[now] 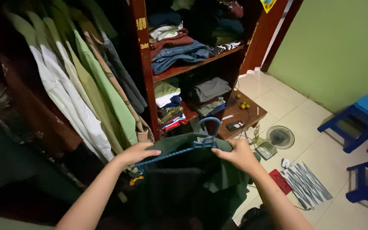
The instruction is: The person removes a dark green shirt from a closet, places it on a bed, and then hangs it back in the closet using a hanger. The person repeats this process with a yellow patterned shirt, placing it on a hanger and hanging it in the closet.
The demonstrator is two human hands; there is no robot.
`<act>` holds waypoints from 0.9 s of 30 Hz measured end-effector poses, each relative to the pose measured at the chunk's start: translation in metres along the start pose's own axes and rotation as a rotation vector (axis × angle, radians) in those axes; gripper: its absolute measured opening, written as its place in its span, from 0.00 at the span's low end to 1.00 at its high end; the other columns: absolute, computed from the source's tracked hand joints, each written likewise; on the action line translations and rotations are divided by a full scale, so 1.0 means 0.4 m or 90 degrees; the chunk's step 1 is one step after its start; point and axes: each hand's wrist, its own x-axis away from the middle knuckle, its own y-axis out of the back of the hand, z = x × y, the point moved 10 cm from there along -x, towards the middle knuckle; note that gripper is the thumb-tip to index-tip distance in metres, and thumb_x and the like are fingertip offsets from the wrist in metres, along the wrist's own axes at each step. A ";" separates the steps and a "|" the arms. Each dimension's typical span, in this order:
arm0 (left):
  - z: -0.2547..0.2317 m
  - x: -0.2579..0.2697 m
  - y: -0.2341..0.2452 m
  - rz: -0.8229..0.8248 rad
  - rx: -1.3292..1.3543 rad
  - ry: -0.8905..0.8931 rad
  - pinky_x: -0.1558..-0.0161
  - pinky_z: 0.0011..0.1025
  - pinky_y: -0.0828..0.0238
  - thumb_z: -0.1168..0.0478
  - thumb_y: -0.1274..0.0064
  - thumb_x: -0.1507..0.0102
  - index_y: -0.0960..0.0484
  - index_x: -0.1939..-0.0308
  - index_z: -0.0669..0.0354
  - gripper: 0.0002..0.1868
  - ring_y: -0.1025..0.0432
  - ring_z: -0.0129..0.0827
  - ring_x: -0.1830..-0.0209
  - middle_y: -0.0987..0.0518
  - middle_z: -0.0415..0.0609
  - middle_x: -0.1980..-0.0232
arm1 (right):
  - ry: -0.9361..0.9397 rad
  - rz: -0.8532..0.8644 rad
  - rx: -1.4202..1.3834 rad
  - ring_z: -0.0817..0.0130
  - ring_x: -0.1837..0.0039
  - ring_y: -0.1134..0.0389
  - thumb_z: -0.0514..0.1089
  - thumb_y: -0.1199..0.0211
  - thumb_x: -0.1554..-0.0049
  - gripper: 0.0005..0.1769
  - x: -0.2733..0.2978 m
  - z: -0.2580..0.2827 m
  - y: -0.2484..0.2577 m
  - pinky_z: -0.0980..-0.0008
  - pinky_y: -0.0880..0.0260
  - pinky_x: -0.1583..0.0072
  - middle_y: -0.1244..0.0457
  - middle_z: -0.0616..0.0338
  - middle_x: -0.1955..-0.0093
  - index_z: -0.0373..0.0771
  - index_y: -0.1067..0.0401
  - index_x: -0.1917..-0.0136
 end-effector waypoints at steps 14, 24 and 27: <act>-0.264 0.105 -0.018 0.014 0.022 -0.167 0.43 0.29 0.28 0.54 0.57 0.34 0.20 0.41 0.53 0.19 0.22 0.27 0.49 0.17 0.41 0.45 | -0.013 -0.020 0.068 0.73 0.68 0.32 0.57 0.26 0.56 0.24 0.024 0.026 -0.103 0.66 0.30 0.60 0.31 0.53 0.72 0.31 0.21 0.62; -0.430 0.149 -0.163 -0.050 -0.095 -0.257 0.63 0.32 0.27 0.48 0.37 0.40 0.15 0.55 0.61 0.20 0.25 0.29 0.69 0.18 0.48 0.68 | -0.061 0.000 0.106 0.68 0.67 0.29 0.58 0.27 0.57 0.23 0.047 0.000 -0.146 0.64 0.29 0.60 0.31 0.52 0.71 0.34 0.20 0.61; -0.403 0.137 -0.177 -0.087 -0.104 -0.222 0.64 0.33 0.27 0.45 0.40 0.39 0.13 0.62 0.61 0.21 0.24 0.34 0.73 0.18 0.50 0.72 | -0.028 -0.009 0.094 0.69 0.67 0.29 0.57 0.28 0.58 0.22 0.051 -0.001 -0.148 0.65 0.29 0.60 0.30 0.53 0.70 0.37 0.19 0.60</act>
